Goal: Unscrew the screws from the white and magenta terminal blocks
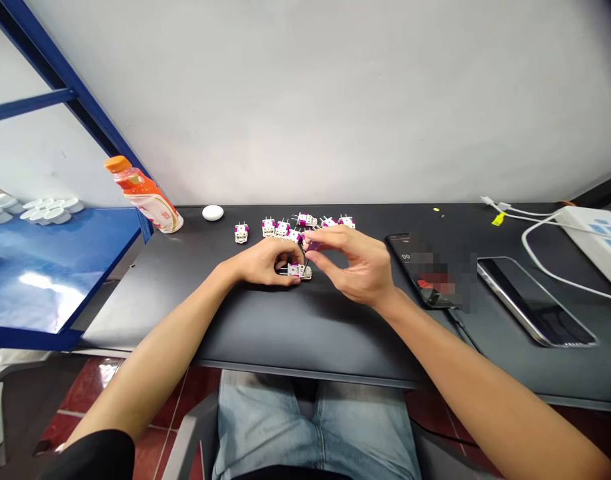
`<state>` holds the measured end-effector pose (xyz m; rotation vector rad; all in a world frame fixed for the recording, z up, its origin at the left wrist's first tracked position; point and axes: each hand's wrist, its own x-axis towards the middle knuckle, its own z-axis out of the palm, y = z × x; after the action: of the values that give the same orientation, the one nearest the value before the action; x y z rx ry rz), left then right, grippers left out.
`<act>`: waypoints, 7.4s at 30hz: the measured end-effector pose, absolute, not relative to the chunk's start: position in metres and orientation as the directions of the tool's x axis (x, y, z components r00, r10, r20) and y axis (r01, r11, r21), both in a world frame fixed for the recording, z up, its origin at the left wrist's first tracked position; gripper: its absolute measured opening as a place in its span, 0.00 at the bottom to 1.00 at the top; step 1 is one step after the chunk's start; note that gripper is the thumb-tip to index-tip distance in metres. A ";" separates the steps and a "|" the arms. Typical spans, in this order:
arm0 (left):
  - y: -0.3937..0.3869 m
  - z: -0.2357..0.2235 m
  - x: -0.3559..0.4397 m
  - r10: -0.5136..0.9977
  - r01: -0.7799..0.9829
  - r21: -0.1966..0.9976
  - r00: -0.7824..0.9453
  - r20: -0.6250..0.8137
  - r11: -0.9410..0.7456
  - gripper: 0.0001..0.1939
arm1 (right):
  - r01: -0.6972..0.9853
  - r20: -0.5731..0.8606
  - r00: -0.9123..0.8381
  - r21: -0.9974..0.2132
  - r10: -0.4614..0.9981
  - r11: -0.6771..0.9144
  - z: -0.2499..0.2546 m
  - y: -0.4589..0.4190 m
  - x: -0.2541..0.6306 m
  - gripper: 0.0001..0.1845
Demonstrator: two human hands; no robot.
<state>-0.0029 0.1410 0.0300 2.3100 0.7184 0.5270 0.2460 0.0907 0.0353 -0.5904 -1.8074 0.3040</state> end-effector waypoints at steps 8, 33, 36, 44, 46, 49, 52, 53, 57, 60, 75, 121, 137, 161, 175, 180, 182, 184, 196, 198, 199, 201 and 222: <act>0.142 0.029 -0.003 0.612 0.352 0.681 0.771 0.178 -0.642 0.14 | 0.236 0.831 -0.249 -0.446 0.498 0.863 0.036 0.091 0.246 0.13; 0.142 0.029 -0.004 0.611 0.356 0.680 0.773 0.171 -0.641 0.14 | 0.168 0.831 -0.236 -0.476 0.504 0.863 0.037 0.091 0.246 0.16; 0.142 0.030 -0.004 0.597 0.342 0.675 0.781 0.182 -0.654 0.13 | 0.158 0.771 -0.272 -0.555 0.576 0.817 0.038 0.090 0.246 0.19; 0.142 0.028 -0.004 0.606 0.353 0.670 0.774 0.182 -0.653 0.15 | 0.166 0.824 -0.269 -0.470 0.499 0.867 0.039 0.091 0.247 0.18; 0.142 0.028 -0.005 0.596 0.339 0.666 0.778 0.199 -0.665 0.14 | 0.147 0.789 -0.295 -0.521 0.540 0.841 0.039 0.091 0.247 0.20; 0.142 0.027 -0.005 0.596 0.343 0.663 0.779 0.195 -0.665 0.14 | 0.151 0.796 -0.301 -0.503 0.524 0.851 0.039 0.090 0.247 0.18; 0.142 0.026 -0.005 0.603 0.353 0.663 0.775 0.188 -0.660 0.14 | 0.163 0.842 -0.265 -0.441 0.470 0.883 0.039 0.091 0.247 0.16; 0.142 0.026 -0.005 0.600 0.350 0.663 0.777 0.190 -0.662 0.14 | 0.160 0.838 -0.260 -0.453 0.480 0.877 0.038 0.091 0.247 0.17; 0.143 0.027 -0.005 0.586 0.331 0.662 0.784 0.204 -0.672 0.13 | 0.145 0.774 -0.296 -0.542 0.559 0.828 0.037 0.090 0.247 0.20; 0.143 0.028 -0.005 0.595 0.344 0.668 0.782 0.185 -0.660 0.13 | 0.146 0.822 -0.298 -0.463 0.485 0.874 0.038 0.092 0.247 0.19; 0.142 0.029 -0.004 0.598 0.348 0.671 0.782 0.178 -0.655 0.14 | 0.174 0.854 -0.257 -0.420 0.452 0.891 0.040 0.092 0.247 0.20; 0.141 0.029 -0.003 0.593 0.325 0.676 0.779 0.205 -0.662 0.13 | 0.197 0.756 -0.355 -0.514 0.550 0.835 0.042 0.090 0.249 0.24; 0.141 0.029 -0.004 0.593 0.324 0.678 0.778 0.206 -0.660 0.15 | 0.118 0.702 -0.323 -0.636 0.635 0.763 0.038 0.088 0.246 0.18; 0.143 0.028 -0.001 0.646 0.319 0.705 0.720 0.254 -0.633 0.12 | 0.053 0.772 -0.149 -0.617 0.617 0.785 0.031 0.091 0.244 0.23; 0.144 0.014 0.009 0.823 0.482 0.691 0.479 0.306 -0.538 0.13 | 0.077 0.775 -0.111 -0.618 0.623 0.783 0.028 0.093 0.245 0.20; 0.143 0.022 0.006 0.853 0.504 0.703 0.423 0.305 -0.502 0.14 | 0.072 0.760 -0.109 -0.637 0.641 0.768 0.029 0.093 0.245 0.18; 0.143 0.028 0.002 0.838 0.518 0.685 0.477 0.266 -0.512 0.14 | 0.097 0.755 -0.106 -0.640 0.647 0.762 0.030 0.093 0.245 0.17; 0.144 0.034 -0.004 0.813 0.521 0.672 0.540 0.219 -0.527 0.16 | 0.125 0.754 -0.103 -0.637 0.648 0.761 0.031 0.092 0.245 0.17; 0.170 0.052 -0.059 0.859 0.718 0.477 0.468 0.209 -0.507 0.21 | 0.131 0.749 -0.116 -0.640 0.653 0.757 0.030 0.092 0.245 0.18; 0.170 0.051 -0.060 0.856 0.728 0.456 0.477 0.200 -0.512 0.21 | 0.141 0.735 -0.117 -0.653 0.668 0.744 0.030 0.092 0.245 0.17; 0.171 0.051 -0.061 0.853 0.728 0.451 0.485 0.195 -0.516 0.20 | 0.148 0.728 -0.119 -0.659 0.675 0.737 0.030 0.092 0.245 0.17; 0.172 0.051 -0.063 0.843 0.718 0.452 0.504 0.187 -0.529 0.19 | 0.155 0.721 -0.122 -0.665 0.682 0.730 0.030 0.092 0.245 0.16; 0.184 0.037 -0.084 0.833 0.744 0.375 0.491 0.254 -0.553 0.18 | 0.133 0.737 -0.134 -0.649 0.663 0.749 0.029 0.092 0.244 0.17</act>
<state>-0.0841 0.1839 0.0372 2.5210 1.3542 0.6063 0.2442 0.0920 0.0293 -0.6415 -1.6699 0.5146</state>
